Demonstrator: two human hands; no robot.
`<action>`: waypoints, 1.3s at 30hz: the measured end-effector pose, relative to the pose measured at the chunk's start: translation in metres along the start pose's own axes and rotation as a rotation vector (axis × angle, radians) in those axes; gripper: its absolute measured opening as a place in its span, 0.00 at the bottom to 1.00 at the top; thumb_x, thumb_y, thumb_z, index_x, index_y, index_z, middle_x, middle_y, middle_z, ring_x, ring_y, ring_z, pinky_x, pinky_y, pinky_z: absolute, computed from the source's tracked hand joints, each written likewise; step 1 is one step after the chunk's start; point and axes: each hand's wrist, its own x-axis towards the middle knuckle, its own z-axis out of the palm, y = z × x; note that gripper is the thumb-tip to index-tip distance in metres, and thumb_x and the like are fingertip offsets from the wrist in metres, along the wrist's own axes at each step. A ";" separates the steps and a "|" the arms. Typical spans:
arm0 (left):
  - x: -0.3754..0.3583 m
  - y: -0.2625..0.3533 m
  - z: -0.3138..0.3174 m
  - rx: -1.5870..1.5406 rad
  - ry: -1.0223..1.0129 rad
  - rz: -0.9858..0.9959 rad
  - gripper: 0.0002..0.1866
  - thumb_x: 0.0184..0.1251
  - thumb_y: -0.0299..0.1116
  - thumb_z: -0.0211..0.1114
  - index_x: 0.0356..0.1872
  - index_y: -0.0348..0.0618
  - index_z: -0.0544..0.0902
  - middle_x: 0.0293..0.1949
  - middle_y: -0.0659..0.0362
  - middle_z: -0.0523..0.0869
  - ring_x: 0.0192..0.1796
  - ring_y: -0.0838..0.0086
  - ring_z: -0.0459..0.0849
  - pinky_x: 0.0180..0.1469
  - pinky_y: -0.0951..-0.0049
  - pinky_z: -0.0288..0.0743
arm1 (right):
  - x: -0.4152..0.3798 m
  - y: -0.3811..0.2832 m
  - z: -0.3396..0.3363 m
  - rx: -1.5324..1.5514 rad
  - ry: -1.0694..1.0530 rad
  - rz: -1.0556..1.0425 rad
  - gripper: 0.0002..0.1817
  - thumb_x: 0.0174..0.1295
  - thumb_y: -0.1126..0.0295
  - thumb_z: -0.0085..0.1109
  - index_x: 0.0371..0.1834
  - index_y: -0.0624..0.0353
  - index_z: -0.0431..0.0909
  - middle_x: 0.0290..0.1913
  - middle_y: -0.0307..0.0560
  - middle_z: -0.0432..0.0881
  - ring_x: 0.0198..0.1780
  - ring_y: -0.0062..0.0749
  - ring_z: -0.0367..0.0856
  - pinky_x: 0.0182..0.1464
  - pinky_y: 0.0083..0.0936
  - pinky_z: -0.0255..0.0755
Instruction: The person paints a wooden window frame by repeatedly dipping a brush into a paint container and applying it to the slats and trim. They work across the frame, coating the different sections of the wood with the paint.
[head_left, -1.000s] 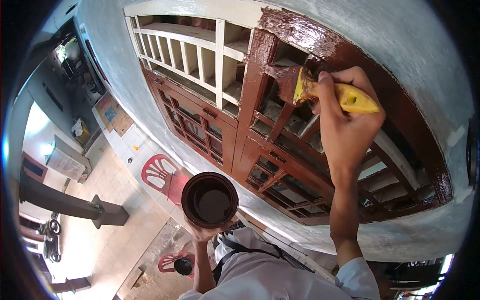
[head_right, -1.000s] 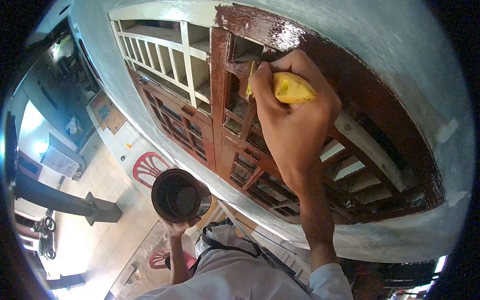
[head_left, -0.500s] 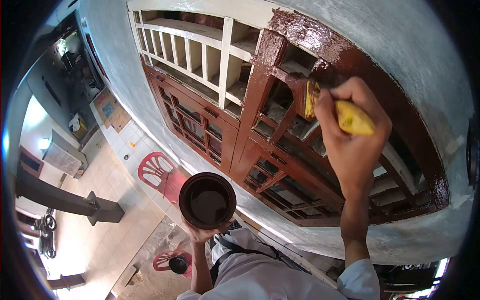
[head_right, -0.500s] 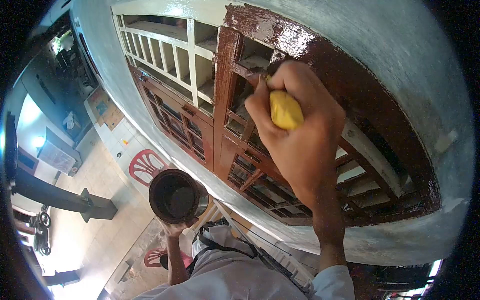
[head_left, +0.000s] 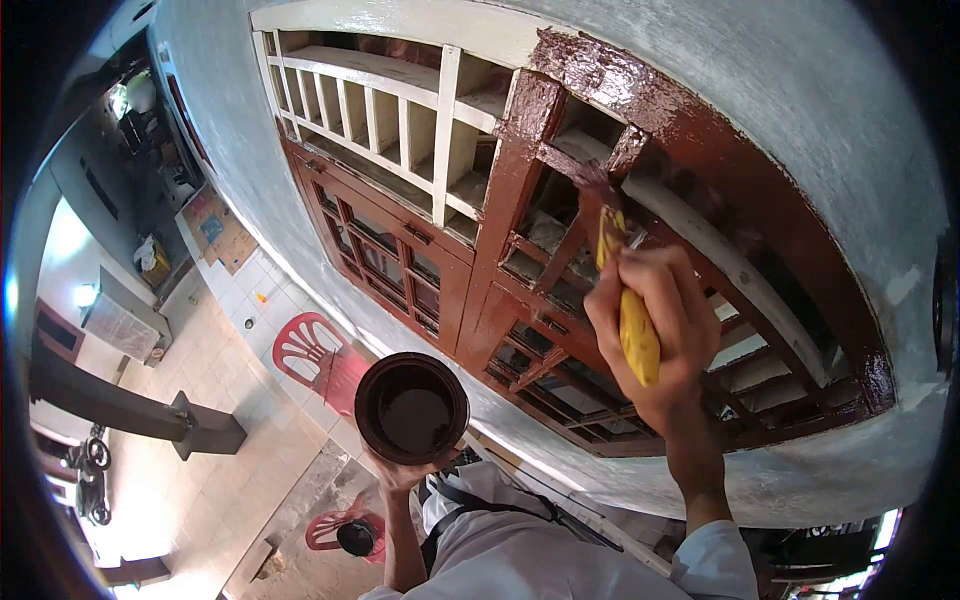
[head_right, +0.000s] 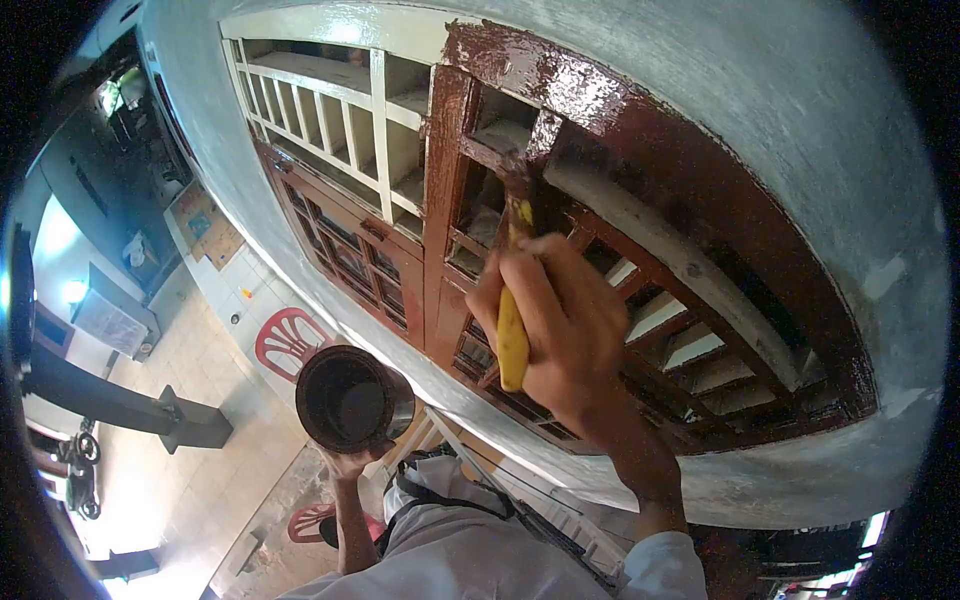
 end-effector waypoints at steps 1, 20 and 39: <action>0.002 0.005 0.000 -0.071 -0.005 -0.043 0.55 0.22 0.43 0.88 0.58 0.32 0.69 0.52 0.51 0.80 0.51 0.64 0.82 0.54 0.63 0.79 | -0.006 -0.003 -0.002 -0.023 0.013 0.015 0.09 0.50 0.87 0.64 0.33 0.66 0.75 0.31 0.50 0.79 0.29 0.36 0.81 0.31 0.26 0.75; 0.006 0.008 0.010 -0.126 0.005 -0.034 0.49 0.24 0.39 0.87 0.57 0.40 0.75 0.51 0.57 0.83 0.51 0.66 0.83 0.56 0.64 0.78 | -0.011 -0.011 -0.003 -0.077 0.225 0.003 0.09 0.49 0.86 0.64 0.31 0.67 0.75 0.29 0.51 0.80 0.27 0.34 0.81 0.28 0.26 0.76; 0.006 -0.009 0.006 0.275 0.023 0.356 0.45 0.25 0.40 0.87 0.54 0.39 0.77 0.49 0.56 0.84 0.49 0.66 0.84 0.54 0.64 0.79 | -0.010 -0.016 0.014 -0.085 0.207 -0.063 0.07 0.52 0.85 0.63 0.34 0.68 0.77 0.32 0.53 0.79 0.32 0.38 0.84 0.33 0.24 0.80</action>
